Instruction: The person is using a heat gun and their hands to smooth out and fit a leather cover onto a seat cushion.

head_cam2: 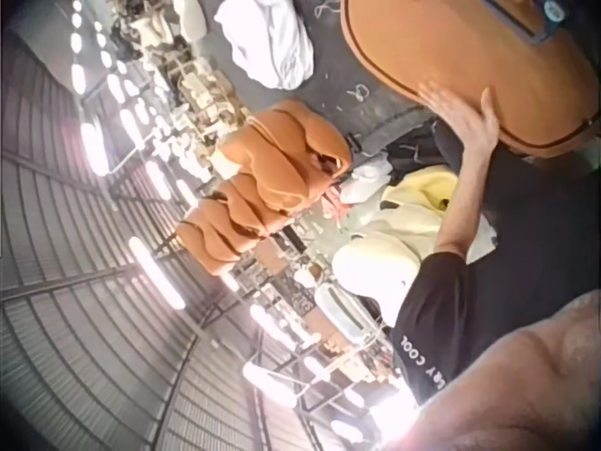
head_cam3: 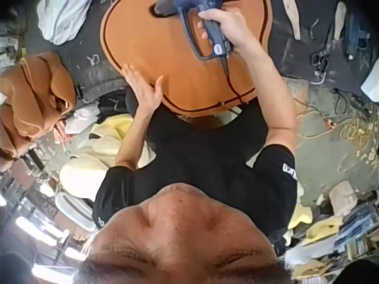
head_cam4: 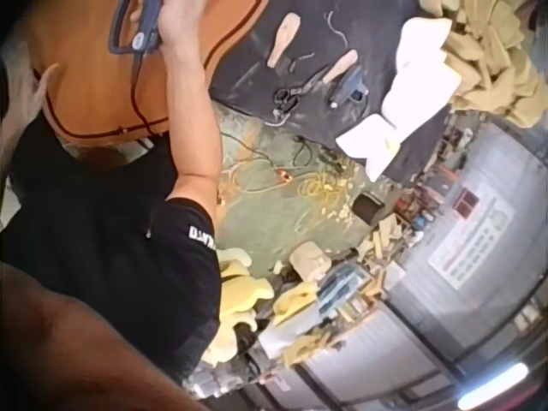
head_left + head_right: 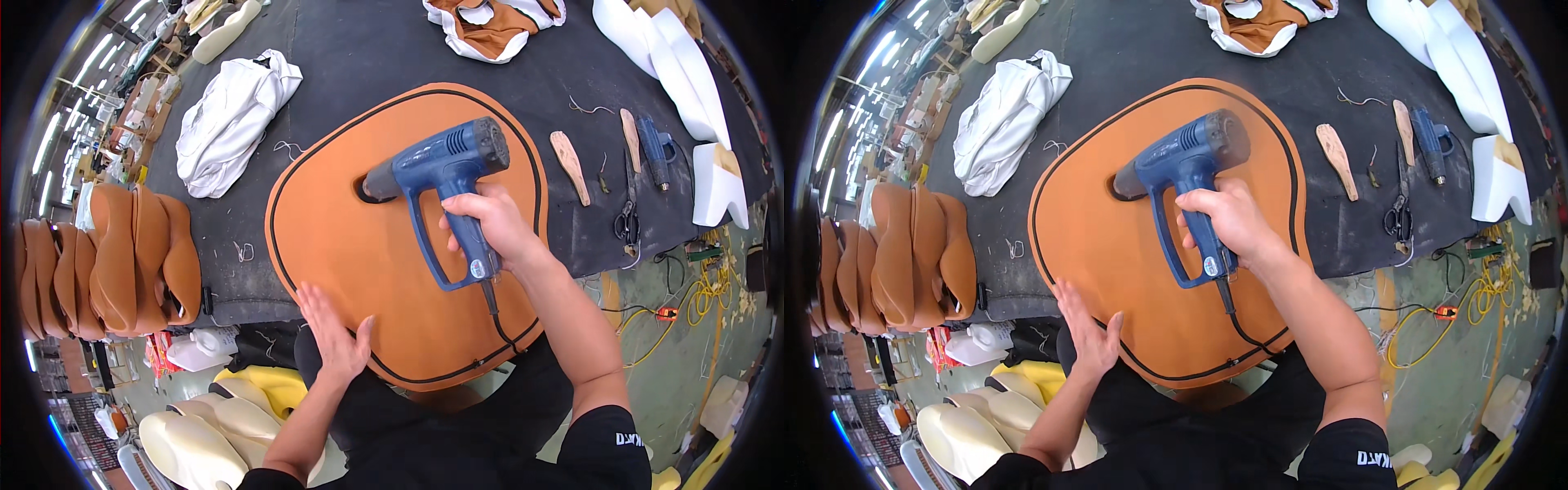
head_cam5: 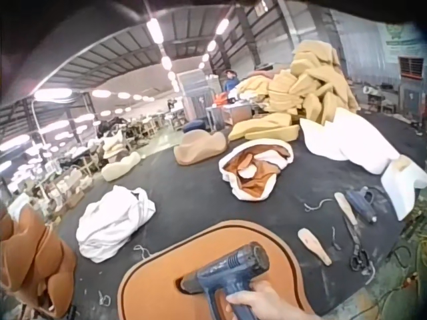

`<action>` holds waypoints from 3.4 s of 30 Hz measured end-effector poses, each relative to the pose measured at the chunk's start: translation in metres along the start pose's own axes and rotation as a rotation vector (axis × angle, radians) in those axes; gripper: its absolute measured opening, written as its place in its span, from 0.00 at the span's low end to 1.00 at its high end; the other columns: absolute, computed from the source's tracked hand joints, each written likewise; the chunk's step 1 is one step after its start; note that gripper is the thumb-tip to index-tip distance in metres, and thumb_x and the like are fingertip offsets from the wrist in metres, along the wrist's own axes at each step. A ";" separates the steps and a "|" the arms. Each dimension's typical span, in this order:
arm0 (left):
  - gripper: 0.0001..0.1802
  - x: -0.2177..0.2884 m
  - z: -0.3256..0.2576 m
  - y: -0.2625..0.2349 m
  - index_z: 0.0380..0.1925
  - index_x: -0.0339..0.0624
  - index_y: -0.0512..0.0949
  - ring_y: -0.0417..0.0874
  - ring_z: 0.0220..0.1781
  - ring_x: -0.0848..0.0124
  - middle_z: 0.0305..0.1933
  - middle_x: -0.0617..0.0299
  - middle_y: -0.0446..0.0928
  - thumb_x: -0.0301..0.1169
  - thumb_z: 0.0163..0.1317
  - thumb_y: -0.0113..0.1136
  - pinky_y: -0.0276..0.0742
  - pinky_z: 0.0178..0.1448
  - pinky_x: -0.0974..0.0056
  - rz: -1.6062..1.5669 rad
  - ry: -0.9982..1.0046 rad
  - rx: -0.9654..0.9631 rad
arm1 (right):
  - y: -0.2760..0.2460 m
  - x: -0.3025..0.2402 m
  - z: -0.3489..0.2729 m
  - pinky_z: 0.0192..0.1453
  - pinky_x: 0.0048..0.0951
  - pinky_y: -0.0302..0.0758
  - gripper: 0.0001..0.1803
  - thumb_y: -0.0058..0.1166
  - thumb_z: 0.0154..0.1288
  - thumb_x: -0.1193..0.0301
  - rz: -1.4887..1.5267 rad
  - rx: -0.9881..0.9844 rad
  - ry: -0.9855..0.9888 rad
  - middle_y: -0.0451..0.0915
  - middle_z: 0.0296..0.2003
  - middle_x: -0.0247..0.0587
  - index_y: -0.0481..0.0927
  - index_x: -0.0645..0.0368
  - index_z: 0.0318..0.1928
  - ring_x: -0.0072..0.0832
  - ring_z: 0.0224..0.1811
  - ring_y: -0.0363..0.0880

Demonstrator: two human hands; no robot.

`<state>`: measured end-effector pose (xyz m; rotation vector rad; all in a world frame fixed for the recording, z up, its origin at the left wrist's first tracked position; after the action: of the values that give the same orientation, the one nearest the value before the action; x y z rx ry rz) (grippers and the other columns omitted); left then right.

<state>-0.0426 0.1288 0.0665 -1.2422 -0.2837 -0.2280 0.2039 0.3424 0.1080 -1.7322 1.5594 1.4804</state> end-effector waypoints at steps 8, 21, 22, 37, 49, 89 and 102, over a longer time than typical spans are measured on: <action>0.57 -0.006 0.083 0.033 0.82 0.24 0.49 0.37 0.90 0.33 0.88 0.31 0.39 0.54 0.70 0.63 0.37 0.86 0.29 0.113 0.016 -0.135 | 0.000 -0.002 -0.008 0.23 0.29 0.81 0.14 0.61 0.70 0.65 -0.047 0.075 -0.014 0.86 0.33 0.45 0.79 0.65 0.44 0.28 0.25 0.87; 0.55 -0.045 0.094 0.026 0.80 0.27 0.57 0.42 0.91 0.43 0.89 0.39 0.46 0.63 0.71 0.57 0.40 0.84 0.24 0.159 0.033 -0.156 | 0.033 -0.080 -0.062 0.28 0.29 0.80 0.13 0.65 0.66 0.68 -0.710 0.302 -0.455 0.84 0.27 0.41 0.82 0.69 0.40 0.25 0.24 0.83; 0.55 -0.045 0.091 0.026 0.80 0.27 0.57 0.42 0.91 0.43 0.89 0.39 0.46 0.63 0.71 0.57 0.40 0.84 0.24 0.136 0.023 -0.141 | 0.041 -0.086 -0.064 0.28 0.29 0.78 0.12 0.64 0.66 0.69 -0.784 0.260 -0.451 0.84 0.26 0.39 0.82 0.69 0.39 0.23 0.23 0.82; 0.53 -0.045 -0.033 -0.029 0.78 0.25 0.59 0.47 0.89 0.36 0.86 0.33 0.51 0.54 0.66 0.67 0.37 0.81 0.19 -0.177 -0.147 0.025 | 0.138 -0.033 -0.053 0.48 0.54 0.85 0.23 0.62 0.59 0.68 -1.902 0.165 -0.556 0.86 0.38 0.62 0.75 0.69 0.51 0.58 0.41 0.88; 0.49 -0.110 -0.050 -0.010 0.82 0.30 0.54 0.42 0.90 0.39 0.87 0.37 0.49 0.48 0.72 0.63 0.40 0.82 0.21 -0.253 -0.358 0.194 | 0.007 -0.090 -0.134 0.34 0.39 0.88 0.21 0.58 0.67 0.70 -0.032 0.394 -0.534 0.85 0.37 0.47 0.76 0.61 0.59 0.40 0.32 0.89; 0.24 -0.142 -0.134 -0.026 0.55 0.35 0.82 0.81 0.60 0.47 0.57 0.45 0.82 0.42 0.69 0.68 0.74 0.68 0.49 -0.070 -0.517 -0.018 | -0.399 0.117 -0.232 0.67 0.50 0.79 0.41 0.66 0.59 0.63 -0.663 1.622 0.294 0.71 0.64 0.62 0.65 0.55 0.73 0.57 0.63 0.80; 0.29 -0.111 -0.107 -0.044 0.60 0.34 0.83 0.81 0.66 0.43 0.62 0.39 0.83 0.50 0.75 0.61 0.74 0.72 0.49 -0.011 -0.587 -0.120 | -0.453 0.063 -0.158 0.64 0.51 0.80 0.40 0.66 0.66 0.64 -0.516 1.756 0.302 0.68 0.64 0.62 0.63 0.47 0.76 0.57 0.62 0.80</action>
<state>-0.1519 0.0151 0.0370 -1.4092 -0.7909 0.1200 0.6625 0.3254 -0.0460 -0.9602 1.4206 -0.5200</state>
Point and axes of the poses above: each hand's wrist, its own z-axis towards the middle knuckle, its own y-axis out of the palm, x = y × z, the point moved 8 cm from there along z, towards the middle knuckle
